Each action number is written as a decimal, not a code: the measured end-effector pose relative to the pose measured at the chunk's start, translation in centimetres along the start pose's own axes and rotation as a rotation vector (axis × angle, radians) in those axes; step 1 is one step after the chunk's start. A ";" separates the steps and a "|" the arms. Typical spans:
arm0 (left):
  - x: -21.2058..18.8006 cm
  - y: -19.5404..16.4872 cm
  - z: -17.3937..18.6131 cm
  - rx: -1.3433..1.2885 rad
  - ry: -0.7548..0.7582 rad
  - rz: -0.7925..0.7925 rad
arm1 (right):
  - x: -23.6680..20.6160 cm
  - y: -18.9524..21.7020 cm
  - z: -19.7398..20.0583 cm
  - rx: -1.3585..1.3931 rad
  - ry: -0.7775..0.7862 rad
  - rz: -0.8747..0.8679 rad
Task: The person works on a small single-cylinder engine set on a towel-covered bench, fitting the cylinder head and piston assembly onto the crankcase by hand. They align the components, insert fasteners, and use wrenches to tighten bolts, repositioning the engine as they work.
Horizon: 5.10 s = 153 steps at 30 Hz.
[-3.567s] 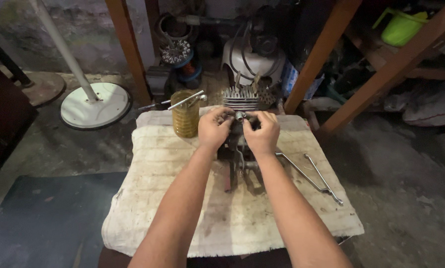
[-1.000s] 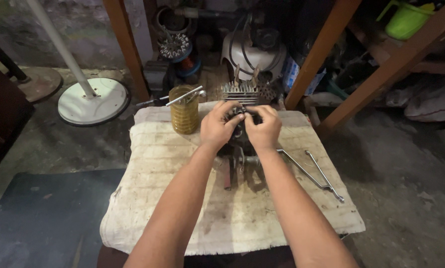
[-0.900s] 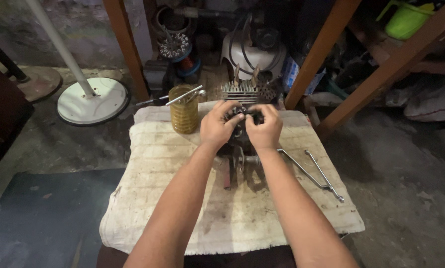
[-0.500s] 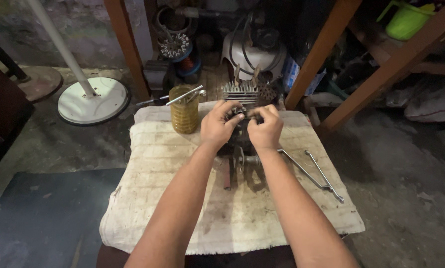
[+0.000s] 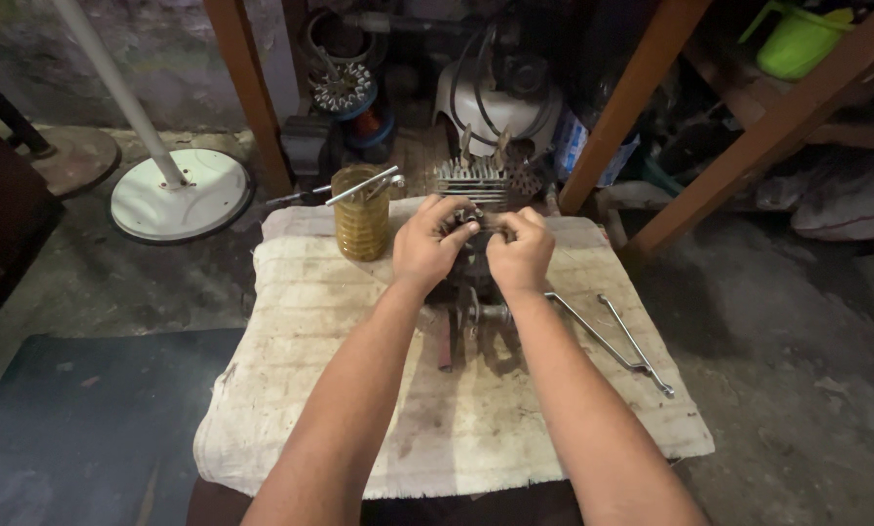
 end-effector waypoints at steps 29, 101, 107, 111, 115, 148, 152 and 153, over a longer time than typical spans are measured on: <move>-0.2 0.2 -0.1 -0.053 -0.037 -0.035 | 0.1 1.5 0.0 0.038 0.011 0.101; 0.9 3.0 -1.4 0.226 -0.100 0.025 | 6.9 -4.9 11.0 -0.378 0.483 -0.152; 0.8 3.2 -1.3 0.238 -0.158 -0.063 | 8.5 3.0 6.0 -0.468 0.738 0.099; 0.6 3.1 -1.3 0.263 -0.161 -0.114 | 8.4 5.0 4.4 -0.651 0.673 0.123; 0.5 3.2 -1.3 0.240 -0.086 -0.046 | 8.6 5.1 3.7 -0.711 0.613 0.122; 0.3 1.0 -0.6 0.095 -0.088 -0.043 | 10.7 5.7 2.6 -0.948 0.839 -0.023; 0.3 1.0 -0.5 0.077 -0.094 -0.028 | 11.9 6.9 2.3 -0.994 0.847 -0.088; 0.2 1.0 -0.5 0.069 -0.082 -0.004 | 12.1 7.0 2.3 -1.009 0.853 -0.113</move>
Point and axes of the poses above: each hand's wrist, its own x-axis towards the middle knuckle, its own z-axis out of the back of the hand, y = z × x, the point moved 1 cm from there along x, towards the middle knuckle, and after that the axes turned 15 degrees about -z, right-handed, at the moved point
